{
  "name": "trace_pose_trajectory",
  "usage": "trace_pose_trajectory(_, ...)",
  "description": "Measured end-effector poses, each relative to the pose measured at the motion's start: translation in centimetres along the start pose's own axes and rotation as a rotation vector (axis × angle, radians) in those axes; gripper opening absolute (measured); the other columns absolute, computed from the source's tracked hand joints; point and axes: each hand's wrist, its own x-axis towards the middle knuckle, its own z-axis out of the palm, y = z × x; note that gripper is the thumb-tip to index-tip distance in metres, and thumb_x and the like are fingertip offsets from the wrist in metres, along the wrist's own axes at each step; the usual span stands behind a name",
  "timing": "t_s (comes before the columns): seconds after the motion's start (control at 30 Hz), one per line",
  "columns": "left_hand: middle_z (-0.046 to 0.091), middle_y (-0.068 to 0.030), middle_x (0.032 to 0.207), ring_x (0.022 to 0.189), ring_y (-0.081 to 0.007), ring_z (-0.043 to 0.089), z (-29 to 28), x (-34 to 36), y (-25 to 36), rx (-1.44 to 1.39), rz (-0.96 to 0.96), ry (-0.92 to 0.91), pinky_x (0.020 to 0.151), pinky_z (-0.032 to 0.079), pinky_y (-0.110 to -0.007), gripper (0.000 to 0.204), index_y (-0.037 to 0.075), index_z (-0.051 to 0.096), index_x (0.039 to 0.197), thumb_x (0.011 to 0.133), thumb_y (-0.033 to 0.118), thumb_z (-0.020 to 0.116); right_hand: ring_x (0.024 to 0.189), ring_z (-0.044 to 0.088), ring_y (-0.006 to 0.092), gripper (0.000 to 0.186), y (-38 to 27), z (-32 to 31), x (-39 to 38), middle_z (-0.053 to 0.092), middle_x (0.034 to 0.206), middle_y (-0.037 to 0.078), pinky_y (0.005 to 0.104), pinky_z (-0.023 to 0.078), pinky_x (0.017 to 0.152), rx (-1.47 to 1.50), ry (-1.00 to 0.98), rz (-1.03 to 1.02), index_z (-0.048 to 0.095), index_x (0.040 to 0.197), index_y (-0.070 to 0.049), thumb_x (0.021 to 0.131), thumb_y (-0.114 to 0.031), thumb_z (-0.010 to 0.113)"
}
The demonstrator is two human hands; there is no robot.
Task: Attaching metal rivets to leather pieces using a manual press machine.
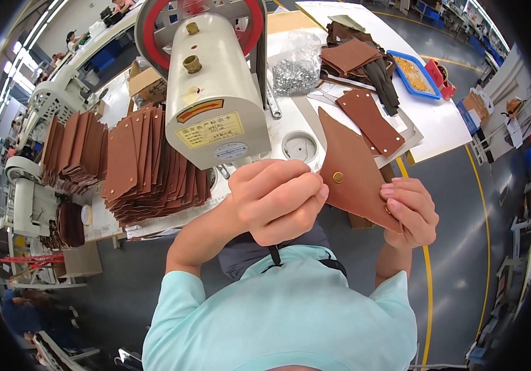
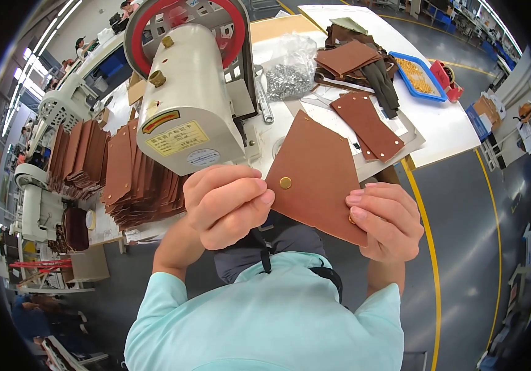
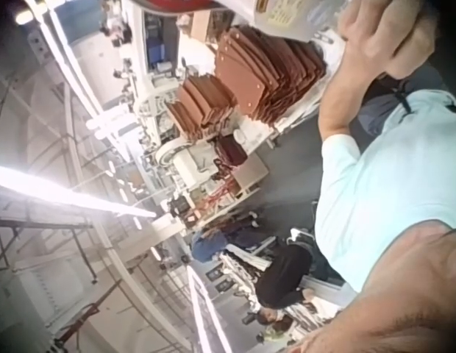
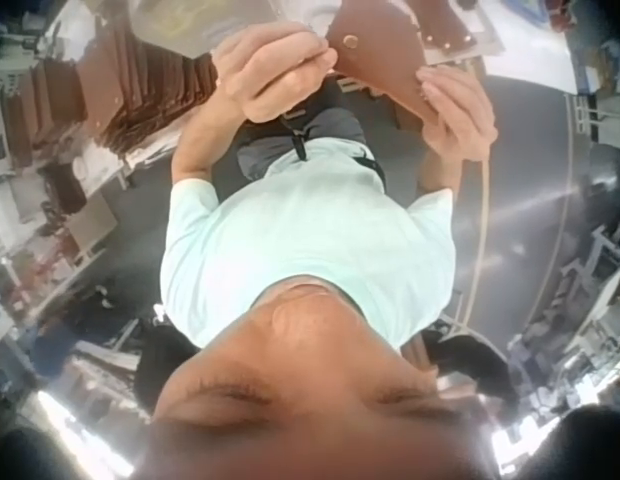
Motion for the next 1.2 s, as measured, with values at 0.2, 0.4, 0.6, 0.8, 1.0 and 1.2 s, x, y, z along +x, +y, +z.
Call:
trace_pose_trajectory(0.2, 0.069, -0.0095, 0.087, 0.067, -0.0224, 0.065, -0.6, 0.0, 0.8, 0.076, -0.085, 0.035, 0.049, 0.053, -0.027, 0.017, 0.004, 0.057, 0.074, 0.067, -0.005, 0.070, 0.070, 0.069, 0.0276, 0.009, 0.4, 1.0, 0.0, 0.069, 0.077, 0.016, 0.0381, 0.058, 0.067, 0.148, -0.002, -0.014, 0.069, 0.084, 0.000, 0.075, 0.000, 0.068)
trace_pose_trajectory(0.4, 0.070, -0.0114, 0.082, 0.072, -0.0232, 0.068, -3.9, -5.4, 7.6, -0.208, -0.654, -0.225, 0.062, 0.058, -0.031, 0.015, 0.002, 0.058, 0.075, 0.074, -0.003, 0.072, 0.066, 0.069, 0.0233, 0.009, 0.0, 1.4, -0.9, 0.071, 0.076, 0.015, 0.0282, 0.054, 0.060, 0.534, -0.328, 0.644, 0.071, 0.079, 0.005, 0.070, 0.003, 0.070)
trace_pose_trajectory(0.6, 0.067, -0.0072, 0.092, 0.078, -0.0092, 0.064, -6.0, -14.7, 9.3, -0.500, -1.912, -0.202, 0.069, 0.054, -0.025, 0.024, -0.001, 0.063, 0.097, 0.079, 0.006, 0.077, 0.070, 0.061, 0.0096, 0.015, 3.4, 11.6, -8.2, 0.070, 0.081, 0.005, 0.0230, 0.048, 0.062, 0.711, -0.679, 1.389, 0.071, 0.091, 0.004, 0.083, -0.009, 0.073)
trace_pose_trajectory(0.8, 0.070, -0.0095, 0.090, 0.077, -0.0117, 0.064, -6.5, -20.7, 4.6, -0.271, -1.826, -0.299, 0.069, 0.052, -0.026, 0.031, -0.002, 0.064, 0.108, 0.084, 0.016, 0.073, 0.069, 0.061, 0.0089, 0.015, 4.7, 20.8, -9.0, 0.068, 0.080, 0.004, 0.0231, 0.048, 0.061, 0.784, -0.736, 1.631, 0.069, 0.092, 0.003, 0.085, -0.009, 0.072)
trace_pose_trajectory(1.0, 0.071, -0.0107, 0.088, 0.077, -0.0186, 0.068, -6.1, -20.7, 1.8, -0.159, -1.911, -0.307, 0.069, 0.052, -0.032, 0.035, 0.001, 0.066, 0.110, 0.081, 0.019, 0.073, 0.082, 0.064, 0.0165, 0.024, 5.5, 23.7, -10.5, 0.067, 0.097, 0.009, 0.0282, 0.052, 0.072, 0.800, -0.601, 1.487, 0.065, 0.103, 0.005, 0.081, -0.003, 0.073)
trace_pose_trajectory(1.2, 0.071, -0.0132, 0.085, 0.075, -0.0247, 0.069, -5.1, -22.4, 1.0, -0.165, -1.843, -0.331, 0.069, 0.052, -0.033, 0.032, 0.003, 0.069, 0.105, 0.078, 0.020, 0.073, 0.092, 0.061, 0.0190, 0.034, 5.1, 23.8, -9.4, 0.065, 0.104, 0.010, 0.0302, 0.051, 0.078, 0.702, -0.690, 1.420, 0.063, 0.110, 0.004, 0.078, 0.000, 0.075)
